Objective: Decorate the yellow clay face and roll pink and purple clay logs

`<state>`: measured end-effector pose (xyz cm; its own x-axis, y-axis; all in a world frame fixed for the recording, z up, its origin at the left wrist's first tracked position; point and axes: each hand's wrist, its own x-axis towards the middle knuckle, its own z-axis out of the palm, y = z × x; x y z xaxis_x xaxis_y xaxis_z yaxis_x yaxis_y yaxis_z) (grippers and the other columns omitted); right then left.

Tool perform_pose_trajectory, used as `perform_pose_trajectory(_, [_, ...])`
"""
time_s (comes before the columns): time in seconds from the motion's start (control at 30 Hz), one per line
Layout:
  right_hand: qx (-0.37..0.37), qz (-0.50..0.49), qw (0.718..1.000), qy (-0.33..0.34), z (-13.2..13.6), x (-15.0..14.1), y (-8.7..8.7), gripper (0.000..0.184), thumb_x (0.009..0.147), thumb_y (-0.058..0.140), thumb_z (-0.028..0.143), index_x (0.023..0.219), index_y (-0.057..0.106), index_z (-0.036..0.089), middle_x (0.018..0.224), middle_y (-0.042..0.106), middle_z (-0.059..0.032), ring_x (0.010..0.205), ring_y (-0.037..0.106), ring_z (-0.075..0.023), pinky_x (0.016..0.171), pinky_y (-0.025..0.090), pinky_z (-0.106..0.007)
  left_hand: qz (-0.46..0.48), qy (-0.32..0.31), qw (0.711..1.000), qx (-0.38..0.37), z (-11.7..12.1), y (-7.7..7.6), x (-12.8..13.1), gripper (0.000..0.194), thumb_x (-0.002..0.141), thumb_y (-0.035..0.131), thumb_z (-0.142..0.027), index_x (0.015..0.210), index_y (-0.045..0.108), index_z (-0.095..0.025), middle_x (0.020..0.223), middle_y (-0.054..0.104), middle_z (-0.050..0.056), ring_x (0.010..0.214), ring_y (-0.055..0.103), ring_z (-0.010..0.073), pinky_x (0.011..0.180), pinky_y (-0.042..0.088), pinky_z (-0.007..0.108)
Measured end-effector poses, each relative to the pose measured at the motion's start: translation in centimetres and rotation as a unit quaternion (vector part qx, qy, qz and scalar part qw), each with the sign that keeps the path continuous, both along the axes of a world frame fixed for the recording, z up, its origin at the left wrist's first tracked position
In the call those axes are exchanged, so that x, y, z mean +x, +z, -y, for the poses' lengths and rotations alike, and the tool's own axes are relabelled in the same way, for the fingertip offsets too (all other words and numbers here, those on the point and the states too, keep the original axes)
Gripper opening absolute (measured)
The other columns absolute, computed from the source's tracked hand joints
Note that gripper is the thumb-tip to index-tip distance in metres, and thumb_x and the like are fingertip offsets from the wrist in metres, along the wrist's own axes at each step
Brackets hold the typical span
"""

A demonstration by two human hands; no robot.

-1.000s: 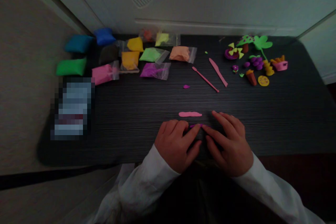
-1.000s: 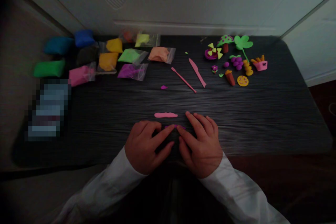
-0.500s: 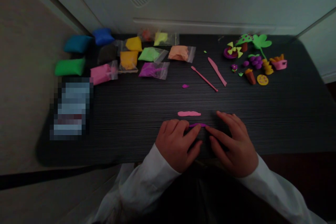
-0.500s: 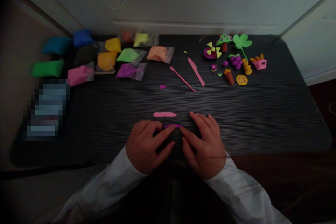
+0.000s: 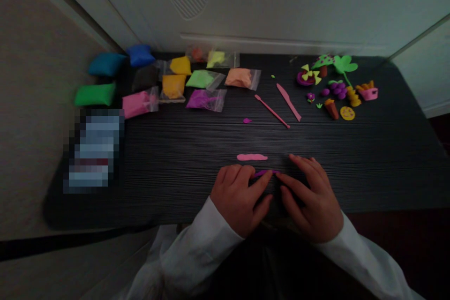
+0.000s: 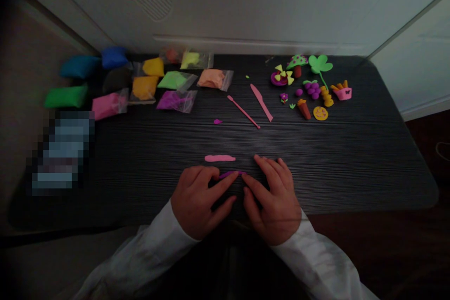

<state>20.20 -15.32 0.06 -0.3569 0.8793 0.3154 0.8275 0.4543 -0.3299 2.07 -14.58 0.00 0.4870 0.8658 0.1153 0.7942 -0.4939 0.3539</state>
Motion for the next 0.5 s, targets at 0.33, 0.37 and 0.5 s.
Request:
perform_pose_trajectory(0.33, [0.001, 0.014, 1.000, -0.025, -0.14, -0.33, -0.09, 0.026, 0.071, 0.054, 0.020, 0.095, 0.064, 0.014, 0.119, 0.047, -0.0152, 0.110, 0.042, -0.0278, 0.096, 0.030, -0.052, 0.007, -0.001, 1.000, -0.009, -0.05, 0.11, -0.07, 0.041, 0.078, 0.041, -0.041, 0.117, 0.046, -0.028, 0.090, 0.049, 0.005, 0.084, 0.042, 0.0198, 0.072, 0.036, 0.038])
perform_pose_trajectory(0.37, [0.002, 0.013, 1.000, -0.024, -0.14, -0.33, -0.09, 0.026, 0.071, 0.054, 0.020, 0.095, 0.064, 0.014, 0.119, 0.047, -0.0153, 0.110, 0.042, -0.0277, 0.096, 0.030, -0.052, 0.009, 0.000, 1.000, -0.008, -0.03, 0.15, -0.08, 0.041, 0.078, 0.041, -0.040, 0.117, 0.046, -0.028, 0.090, 0.049, 0.005, 0.084, 0.042, 0.0198, 0.072, 0.036, 0.038])
perform_pose_trajectory(0.5, [0.012, 0.006, 1.000, -0.016, -0.12, -0.32, -0.06, 0.025, 0.071, 0.055, 0.019, 0.093, 0.064, 0.013, 0.118, 0.048, -0.0159, 0.110, 0.043, -0.0272, 0.096, 0.030, -0.052, 0.012, 0.000, 1.000, -0.007, -0.07, 0.10, -0.06, 0.041, 0.078, 0.041, -0.040, 0.116, 0.047, -0.027, 0.089, 0.049, 0.005, 0.084, 0.042, 0.0197, 0.072, 0.036, 0.038])
